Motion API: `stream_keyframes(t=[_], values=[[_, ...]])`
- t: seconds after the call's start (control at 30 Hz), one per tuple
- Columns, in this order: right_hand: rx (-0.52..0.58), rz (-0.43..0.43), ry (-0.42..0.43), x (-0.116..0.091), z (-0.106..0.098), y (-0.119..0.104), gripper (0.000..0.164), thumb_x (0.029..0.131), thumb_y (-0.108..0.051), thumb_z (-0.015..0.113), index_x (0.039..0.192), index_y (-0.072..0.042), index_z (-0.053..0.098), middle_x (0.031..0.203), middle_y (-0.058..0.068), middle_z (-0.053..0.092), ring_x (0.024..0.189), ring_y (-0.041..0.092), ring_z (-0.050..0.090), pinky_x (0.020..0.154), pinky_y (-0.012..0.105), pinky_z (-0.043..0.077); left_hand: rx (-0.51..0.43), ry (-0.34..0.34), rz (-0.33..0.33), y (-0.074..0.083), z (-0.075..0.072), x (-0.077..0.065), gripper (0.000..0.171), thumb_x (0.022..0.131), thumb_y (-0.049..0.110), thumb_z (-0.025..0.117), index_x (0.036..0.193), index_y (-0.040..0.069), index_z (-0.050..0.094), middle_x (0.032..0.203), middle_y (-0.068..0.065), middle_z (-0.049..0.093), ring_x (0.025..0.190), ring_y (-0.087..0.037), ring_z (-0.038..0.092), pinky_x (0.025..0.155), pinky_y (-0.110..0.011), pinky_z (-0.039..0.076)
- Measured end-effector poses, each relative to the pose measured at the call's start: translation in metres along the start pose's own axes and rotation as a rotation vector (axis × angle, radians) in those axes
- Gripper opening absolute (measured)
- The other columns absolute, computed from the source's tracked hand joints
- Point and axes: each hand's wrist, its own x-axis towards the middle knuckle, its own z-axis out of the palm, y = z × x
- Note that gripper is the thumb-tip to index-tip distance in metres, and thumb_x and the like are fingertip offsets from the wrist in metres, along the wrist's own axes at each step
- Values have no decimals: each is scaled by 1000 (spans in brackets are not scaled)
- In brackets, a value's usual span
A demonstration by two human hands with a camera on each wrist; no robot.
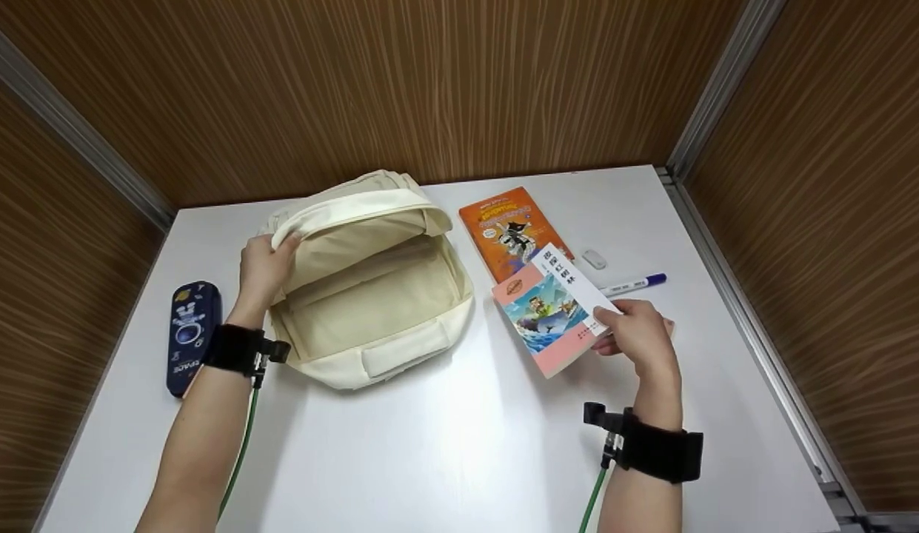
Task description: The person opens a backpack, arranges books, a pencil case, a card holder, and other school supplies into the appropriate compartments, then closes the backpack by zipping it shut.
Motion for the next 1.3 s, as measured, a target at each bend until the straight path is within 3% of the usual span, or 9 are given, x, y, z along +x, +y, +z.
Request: stream_keyframes(t=[0.23,0.37,0.53,0.8,0.97,1.3], values=[[252,-37,25,10,15,-3,52,102,-19,53,132,21,38,79,0,71,63,13,69,59,24,55,9,36,44,8,-1,-1,44,98,44,57,70,11,50,63,-4,44,65,-28,49,63,-45,42],[400,-24,-23,21,34,-6,52,102,-17,55,131,21,36,80,5,72,63,14,70,59,23,55,1,42,58,14,-2,-3,43,98,43,57,70,11,50,61,-2,42,60,-25,46,58,-41,38],[481,-3,-100,35,63,-9,49,102,-14,53,130,23,37,79,7,72,62,14,70,57,22,55,-7,50,86,22,-3,-7,42,99,43,57,71,11,53,61,-1,43,56,-22,44,54,-36,35],[475,36,-202,57,110,-16,44,103,-13,49,129,22,41,77,8,72,60,13,69,57,23,55,-22,67,126,31,-2,-11,42,98,42,58,71,10,55,62,-3,47,60,-24,48,57,-40,38],[486,36,-251,68,133,-23,39,104,-11,48,127,20,43,76,9,71,58,15,69,57,24,56,-33,70,144,34,-2,-14,41,98,40,58,71,10,53,61,-2,42,58,-23,44,56,-38,36],[445,59,-298,82,161,-27,37,103,-11,49,126,18,44,77,9,70,57,15,67,57,26,56,-74,107,160,36,-5,-18,40,97,38,61,70,10,51,60,1,37,56,-21,40,54,-36,32]])
